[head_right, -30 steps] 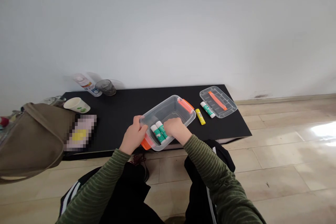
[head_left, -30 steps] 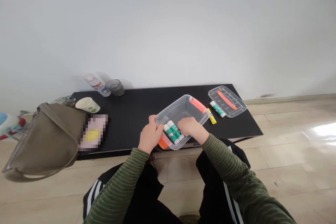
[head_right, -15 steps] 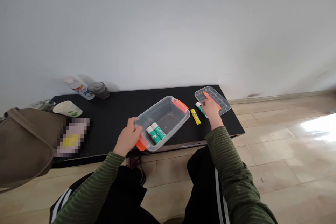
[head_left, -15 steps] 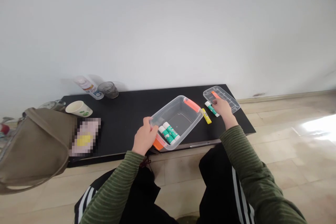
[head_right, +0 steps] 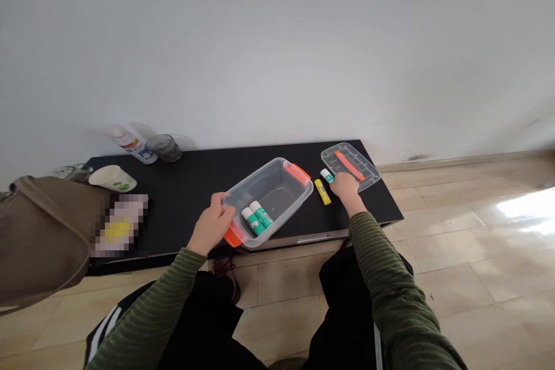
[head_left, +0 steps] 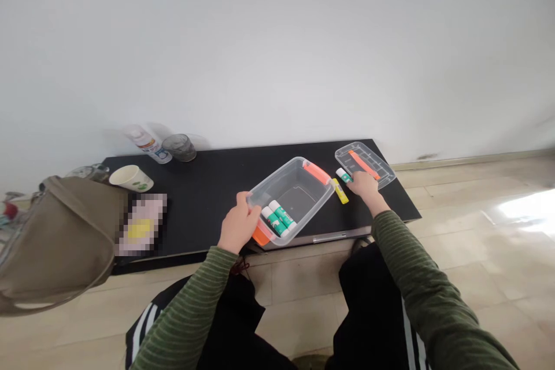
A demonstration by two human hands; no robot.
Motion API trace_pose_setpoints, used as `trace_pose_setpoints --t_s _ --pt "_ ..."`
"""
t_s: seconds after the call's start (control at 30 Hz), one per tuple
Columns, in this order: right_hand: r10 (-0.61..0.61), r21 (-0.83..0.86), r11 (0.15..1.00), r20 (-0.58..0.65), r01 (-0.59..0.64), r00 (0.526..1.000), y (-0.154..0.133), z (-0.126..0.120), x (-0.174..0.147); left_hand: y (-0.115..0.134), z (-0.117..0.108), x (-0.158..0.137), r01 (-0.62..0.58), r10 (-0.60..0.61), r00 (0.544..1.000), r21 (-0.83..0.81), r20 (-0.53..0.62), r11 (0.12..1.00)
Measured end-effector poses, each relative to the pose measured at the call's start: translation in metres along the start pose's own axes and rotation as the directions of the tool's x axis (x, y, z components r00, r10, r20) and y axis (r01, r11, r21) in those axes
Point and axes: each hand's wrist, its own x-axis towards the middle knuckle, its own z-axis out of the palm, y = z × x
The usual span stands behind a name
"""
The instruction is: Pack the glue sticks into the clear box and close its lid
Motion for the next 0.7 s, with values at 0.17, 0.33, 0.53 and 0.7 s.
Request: trace_pose_setpoints --t_s 0.17,0.33,0.53,0.7 --pt "-0.142 0.302 0.929 -0.244 0.214 0.959 -0.02 -0.031 -0.034 -0.001 0.001 0.001 -0.006 0.006 1.0 -0.015 0.002 1.0" --pt "-0.425 0.342 0.72 -0.471 0.604 0.773 -0.069 -0.045 -0.093 0.001 0.001 0.001 0.002 -0.002 1.0 -0.017 0.003 1.0" --pt "-0.616 0.022 0.787 -0.031 0.616 0.787 -0.122 -0.034 -0.119 0.0 0.001 0.001 -0.006 0.005 1.0 -0.018 -0.006 1.0" --pt "-0.502 -0.17 0.825 0.222 0.54 0.836 -0.148 -0.016 -0.108 0.0 0.002 0.001 -0.013 0.013 1.0 -0.012 -0.004 1.0"
